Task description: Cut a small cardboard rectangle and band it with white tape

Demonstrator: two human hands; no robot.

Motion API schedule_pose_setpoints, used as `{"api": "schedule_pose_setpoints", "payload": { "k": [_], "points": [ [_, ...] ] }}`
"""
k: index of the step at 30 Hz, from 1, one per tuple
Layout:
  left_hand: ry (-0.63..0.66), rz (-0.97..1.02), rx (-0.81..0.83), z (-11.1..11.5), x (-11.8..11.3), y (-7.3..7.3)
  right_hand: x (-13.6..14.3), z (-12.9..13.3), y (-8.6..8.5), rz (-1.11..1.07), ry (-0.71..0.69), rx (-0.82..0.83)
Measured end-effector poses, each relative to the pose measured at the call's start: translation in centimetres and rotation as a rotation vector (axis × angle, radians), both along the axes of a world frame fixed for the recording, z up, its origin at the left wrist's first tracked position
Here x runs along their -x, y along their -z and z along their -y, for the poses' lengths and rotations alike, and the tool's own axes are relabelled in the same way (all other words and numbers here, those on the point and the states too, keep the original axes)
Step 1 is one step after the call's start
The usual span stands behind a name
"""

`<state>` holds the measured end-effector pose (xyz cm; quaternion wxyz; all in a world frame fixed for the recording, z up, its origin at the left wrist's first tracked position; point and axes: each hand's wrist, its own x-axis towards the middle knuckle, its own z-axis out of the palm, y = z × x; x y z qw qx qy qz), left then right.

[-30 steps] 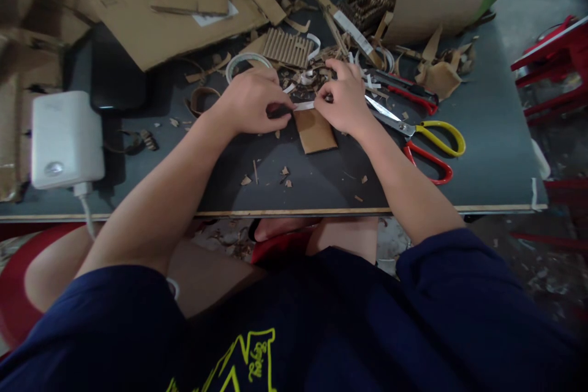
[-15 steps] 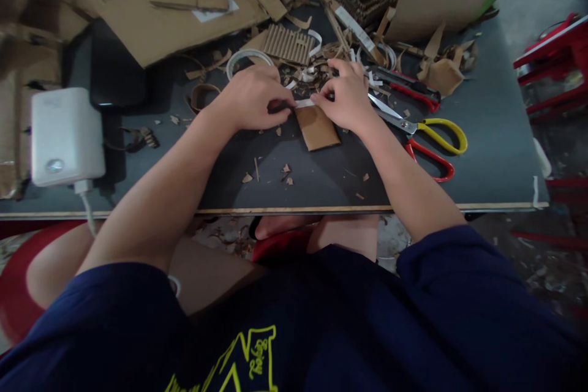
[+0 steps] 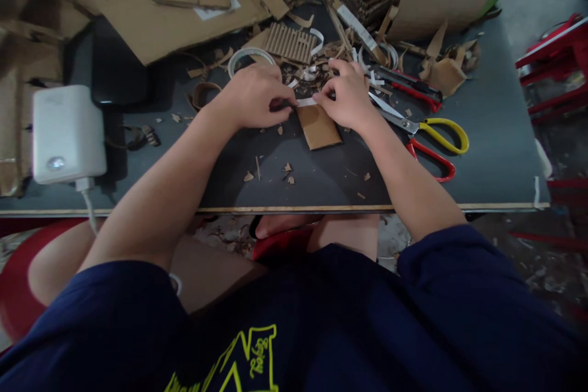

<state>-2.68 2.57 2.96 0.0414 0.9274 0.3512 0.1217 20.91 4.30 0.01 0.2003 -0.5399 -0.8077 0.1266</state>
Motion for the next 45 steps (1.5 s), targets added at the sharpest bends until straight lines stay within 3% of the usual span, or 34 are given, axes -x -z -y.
{"api": "schedule_pose_setpoints", "payload": {
  "k": [4, 10, 16, 19, 27, 32, 40, 45],
  "points": [
    [0.011, -0.006, -0.013, -0.1, 0.0, 0.1, -0.2, -0.2, 0.5, -0.038, 0.024, -0.020],
    [0.007, -0.015, -0.001, -0.1, 0.0, 0.1, 0.3, 1.0, -1.0, -0.046, 0.160, -0.053],
    [0.024, 0.015, -0.021, -0.1, 0.1, 0.4, -1.3, 1.1, -1.7, -0.009, 0.285, -0.189],
    [0.023, 0.033, -0.002, -0.1, 0.0, 0.5, -1.7, 1.2, -2.2, -0.025, 0.221, -0.236],
    [-0.024, 0.042, -0.064, 0.6, -1.0, 0.7, -0.4, 2.4, -3.2, 0.115, -0.128, -0.190],
    [0.067, 0.048, -0.089, 0.0, -0.8, 1.2, -0.8, 2.1, -3.3, 0.116, -0.131, -0.197],
    [0.052, 0.017, -0.039, 0.0, -0.7, 1.1, -1.7, 1.3, -3.3, 0.112, -0.102, -0.224],
    [-0.146, -0.019, -0.123, 0.5, -0.3, -0.4, -1.5, 1.9, -3.8, 0.052, -0.112, -0.153]
  ]
}}
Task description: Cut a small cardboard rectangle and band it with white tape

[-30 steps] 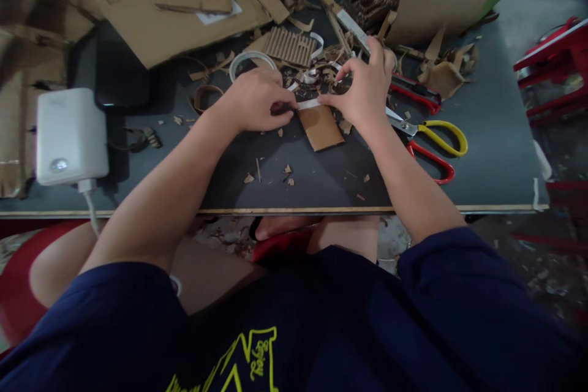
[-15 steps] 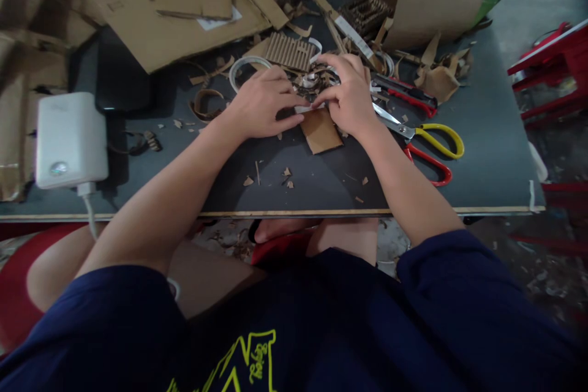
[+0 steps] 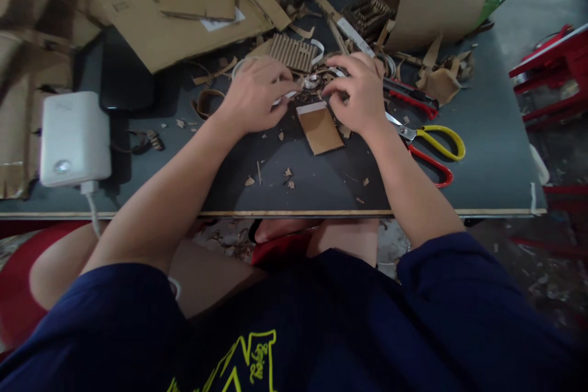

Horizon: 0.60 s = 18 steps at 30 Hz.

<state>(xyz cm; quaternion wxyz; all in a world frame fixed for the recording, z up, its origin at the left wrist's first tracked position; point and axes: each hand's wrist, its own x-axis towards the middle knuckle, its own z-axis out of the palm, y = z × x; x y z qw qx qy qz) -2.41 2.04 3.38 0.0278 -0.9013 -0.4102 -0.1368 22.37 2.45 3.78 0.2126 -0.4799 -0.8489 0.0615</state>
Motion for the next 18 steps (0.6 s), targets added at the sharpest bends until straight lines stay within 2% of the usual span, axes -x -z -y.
{"api": "schedule_pose_setpoints", "payload": {
  "k": [3, 7, 12, 16, 18],
  "points": [
    [-0.110, -0.108, -0.044, -0.4, 1.6, -1.0, 0.4, 0.9, -0.8, 0.060, -0.135, 0.122],
    [-0.115, -0.166, -0.078, -1.3, 4.1, -1.3, 0.8, 1.3, -0.6, 0.134, -0.266, 0.229],
    [-0.023, -0.020, 0.022, -1.8, 5.1, -0.6, 0.8, 0.9, 0.6, 0.163, -0.258, 0.252],
    [-0.055, -0.053, 0.100, -2.0, 5.0, -0.5, 1.4, 1.3, 0.7, 0.181, -0.194, 0.202],
    [-0.068, 0.000, 0.095, -2.1, 4.9, -0.6, 1.8, 1.5, 0.6, 0.167, -0.166, 0.181]
  ]
}}
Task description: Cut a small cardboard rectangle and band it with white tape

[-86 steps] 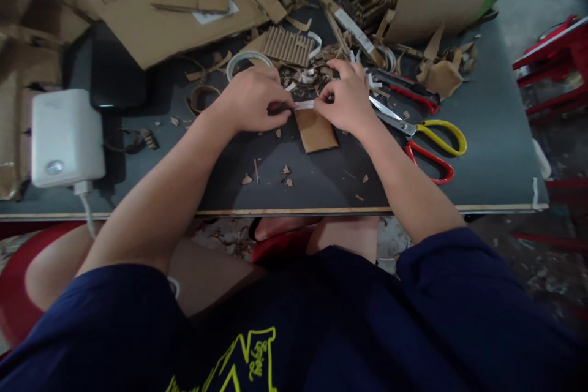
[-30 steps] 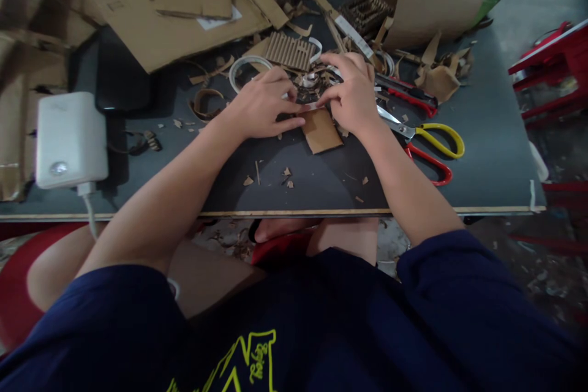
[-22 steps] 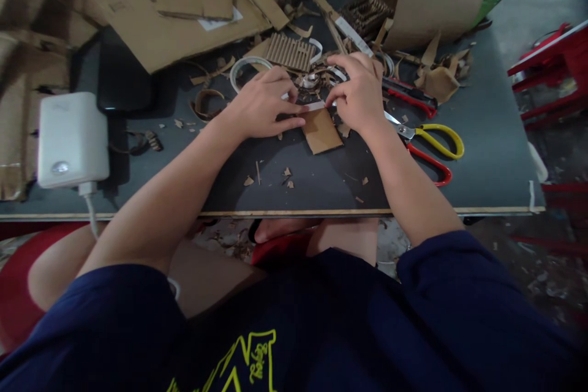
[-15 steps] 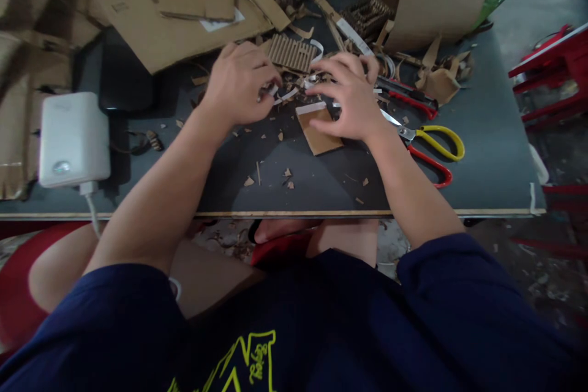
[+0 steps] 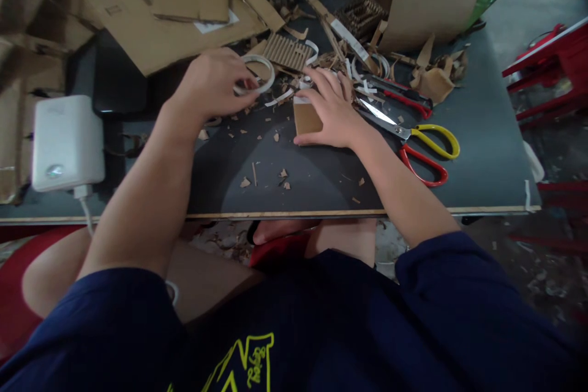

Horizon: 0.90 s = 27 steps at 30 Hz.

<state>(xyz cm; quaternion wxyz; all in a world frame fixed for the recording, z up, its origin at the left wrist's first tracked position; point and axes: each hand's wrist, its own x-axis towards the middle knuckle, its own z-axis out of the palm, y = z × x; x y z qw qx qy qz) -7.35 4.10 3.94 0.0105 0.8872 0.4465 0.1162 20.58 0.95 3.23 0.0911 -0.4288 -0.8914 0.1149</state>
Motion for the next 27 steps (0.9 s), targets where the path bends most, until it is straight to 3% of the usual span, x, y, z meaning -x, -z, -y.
{"api": "schedule_pose_setpoints", "payload": {
  "k": [6, 13, 23, 27],
  "points": [
    [-0.139, 0.207, -0.125, 1.2, -2.1, -0.3, 0.6, 0.3, -0.1, -0.191, 0.167, -0.116],
    [-0.012, 0.130, -0.001, 3.3, -5.9, 0.3, 0.8, 1.1, 0.1, -0.286, 0.219, -0.202],
    [0.030, 0.168, 0.029, 3.5, -6.5, 1.1, 0.8, 0.9, 0.3, -0.287, 0.206, -0.221],
    [0.009, 0.377, 0.112, 3.5, -6.4, 0.9, 0.8, 0.7, 0.1, -0.260, 0.248, -0.229]
  ]
}}
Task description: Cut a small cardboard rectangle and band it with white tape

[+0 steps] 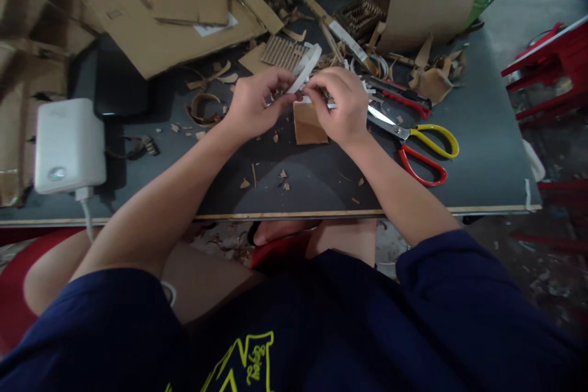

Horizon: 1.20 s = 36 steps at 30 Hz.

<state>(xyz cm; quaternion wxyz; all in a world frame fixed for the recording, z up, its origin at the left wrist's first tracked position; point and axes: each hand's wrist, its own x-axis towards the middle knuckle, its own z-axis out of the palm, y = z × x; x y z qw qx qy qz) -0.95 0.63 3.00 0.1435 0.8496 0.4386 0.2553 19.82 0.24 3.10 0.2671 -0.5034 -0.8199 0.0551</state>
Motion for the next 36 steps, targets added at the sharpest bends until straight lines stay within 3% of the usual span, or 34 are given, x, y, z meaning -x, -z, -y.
{"api": "schedule_pose_setpoints", "payload": {
  "k": [4, 8, 14, 21, 25, 31, 36],
  "points": [
    [-0.003, 0.188, 0.047, -0.2, 0.4, -0.1, -0.9, -1.0, 0.1, -0.026, 0.163, -0.072],
    [-0.044, 0.108, 0.051, -0.5, 0.6, -0.1, -1.5, -1.7, 0.3, -0.070, 0.222, -0.056],
    [-0.048, -0.090, -0.069, -1.4, 0.8, 0.8, -0.8, -0.8, -0.2, -0.106, 0.115, -0.097],
    [0.011, 0.036, -0.243, -2.4, 1.0, 2.5, -1.1, -2.5, 2.3, -0.193, -0.044, -0.247],
    [0.029, -0.005, -0.277, -2.4, 1.1, 2.7, -0.8, -2.5, 3.1, -0.167, -0.086, -0.218],
    [0.040, 0.004, -0.294, -2.2, 1.0, 2.5, -0.3, -1.3, 1.5, -0.213, -0.058, -0.287],
    [0.078, -0.058, -0.400, -2.0, 1.0, 2.5, -0.2, -0.7, 0.5, -0.244, -0.098, -0.252]
  ]
}}
